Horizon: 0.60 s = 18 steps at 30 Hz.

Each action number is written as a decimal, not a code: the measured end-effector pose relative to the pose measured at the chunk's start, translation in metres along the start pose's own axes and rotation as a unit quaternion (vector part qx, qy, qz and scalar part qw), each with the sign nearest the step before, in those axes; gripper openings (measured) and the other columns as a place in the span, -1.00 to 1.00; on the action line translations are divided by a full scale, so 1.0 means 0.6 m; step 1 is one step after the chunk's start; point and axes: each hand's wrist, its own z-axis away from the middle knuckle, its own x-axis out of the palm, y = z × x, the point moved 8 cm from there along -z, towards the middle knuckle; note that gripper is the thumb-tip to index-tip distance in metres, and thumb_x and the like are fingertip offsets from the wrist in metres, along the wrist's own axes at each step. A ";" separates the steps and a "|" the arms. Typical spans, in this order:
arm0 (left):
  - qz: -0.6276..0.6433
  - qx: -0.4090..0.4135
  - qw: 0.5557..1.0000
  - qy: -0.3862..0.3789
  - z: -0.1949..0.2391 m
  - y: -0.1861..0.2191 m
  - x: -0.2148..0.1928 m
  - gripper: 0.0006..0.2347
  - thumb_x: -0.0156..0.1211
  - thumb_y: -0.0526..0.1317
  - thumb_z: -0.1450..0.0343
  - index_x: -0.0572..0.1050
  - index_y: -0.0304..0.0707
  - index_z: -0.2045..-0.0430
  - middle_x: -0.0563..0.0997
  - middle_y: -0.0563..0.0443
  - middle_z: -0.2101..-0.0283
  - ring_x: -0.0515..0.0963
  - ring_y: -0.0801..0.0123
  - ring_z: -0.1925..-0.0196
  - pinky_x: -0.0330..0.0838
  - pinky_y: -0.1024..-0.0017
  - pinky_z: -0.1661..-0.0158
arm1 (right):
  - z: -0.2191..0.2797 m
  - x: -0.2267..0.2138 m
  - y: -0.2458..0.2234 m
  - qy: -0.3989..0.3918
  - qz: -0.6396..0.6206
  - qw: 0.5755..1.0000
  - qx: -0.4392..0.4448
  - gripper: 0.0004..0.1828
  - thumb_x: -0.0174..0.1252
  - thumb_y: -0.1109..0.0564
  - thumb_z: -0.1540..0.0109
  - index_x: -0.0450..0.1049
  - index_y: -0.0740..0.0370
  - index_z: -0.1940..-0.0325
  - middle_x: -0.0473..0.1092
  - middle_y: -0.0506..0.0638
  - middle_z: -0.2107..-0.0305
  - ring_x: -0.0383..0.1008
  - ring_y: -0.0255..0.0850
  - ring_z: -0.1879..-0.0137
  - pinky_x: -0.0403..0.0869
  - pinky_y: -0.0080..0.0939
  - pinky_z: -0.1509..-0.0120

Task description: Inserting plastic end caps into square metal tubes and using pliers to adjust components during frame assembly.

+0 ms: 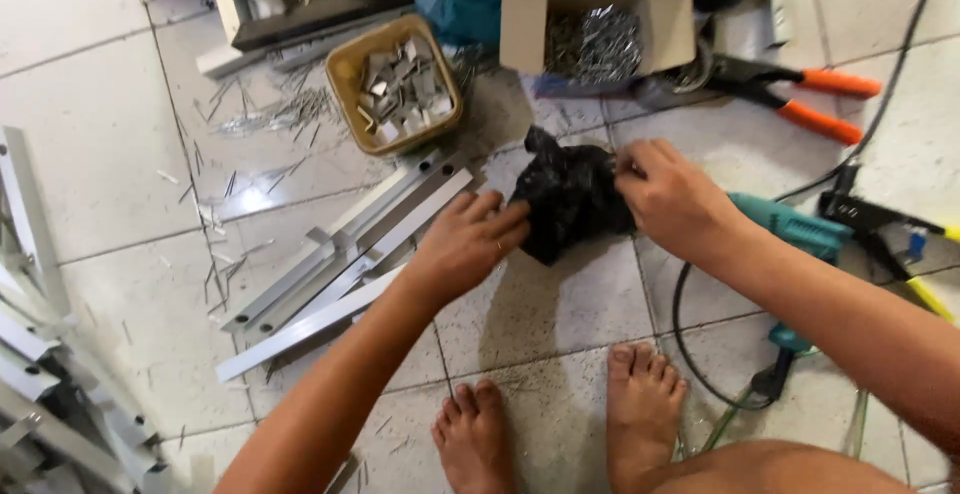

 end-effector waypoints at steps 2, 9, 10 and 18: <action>-0.037 -0.016 0.999 -0.015 -0.019 -0.033 -0.006 -0.72 0.33 -0.23 -0.30 0.55 -0.04 0.11 0.52 -0.01 -0.08 0.45 0.03 -0.04 0.34 0.14 0.07 | -0.032 0.005 0.021 0.005 0.047 0.999 -0.007 -0.81 0.02 0.16 -0.30 0.40 0.15 0.42 0.30 0.04 0.32 0.36 -0.10 0.12 0.41 -0.12 -0.11; -0.040 -0.207 0.966 -0.146 0.000 -0.016 0.005 -0.29 0.47 -0.09 -0.19 0.31 -0.09 -0.28 0.15 -0.34 -0.44 0.41 -0.20 -0.23 0.40 0.01 -0.08 | -0.005 0.057 0.028 0.058 -0.063 0.988 0.130 -0.69 0.16 0.06 -0.14 0.56 0.10 0.05 0.36 0.13 0.06 0.41 0.07 -0.04 0.45 -0.04 -0.06; -0.040 -0.203 0.968 -0.143 0.005 -0.001 0.000 -0.29 0.47 -0.09 -0.19 0.31 -0.09 -0.28 0.15 -0.34 -0.44 0.41 -0.20 -0.23 0.40 0.01 -0.08 | -0.004 0.042 0.021 0.060 -0.058 0.988 0.133 -0.69 0.16 0.06 -0.14 0.56 0.10 0.05 0.36 0.13 0.06 0.41 0.07 -0.04 0.45 -0.04 -0.06; -0.048 -0.134 0.962 -0.234 0.005 0.022 0.060 -0.23 0.39 0.00 -0.26 0.15 0.01 -0.40 0.07 -0.10 -0.51 0.24 -0.09 -0.37 0.29 0.02 -0.17 | -0.008 0.066 -0.014 0.038 -0.064 0.996 0.059 -0.72 0.29 0.04 -0.16 0.50 0.16 0.09 0.34 0.19 -0.03 0.38 0.14 -0.17 0.38 -0.03 -0.28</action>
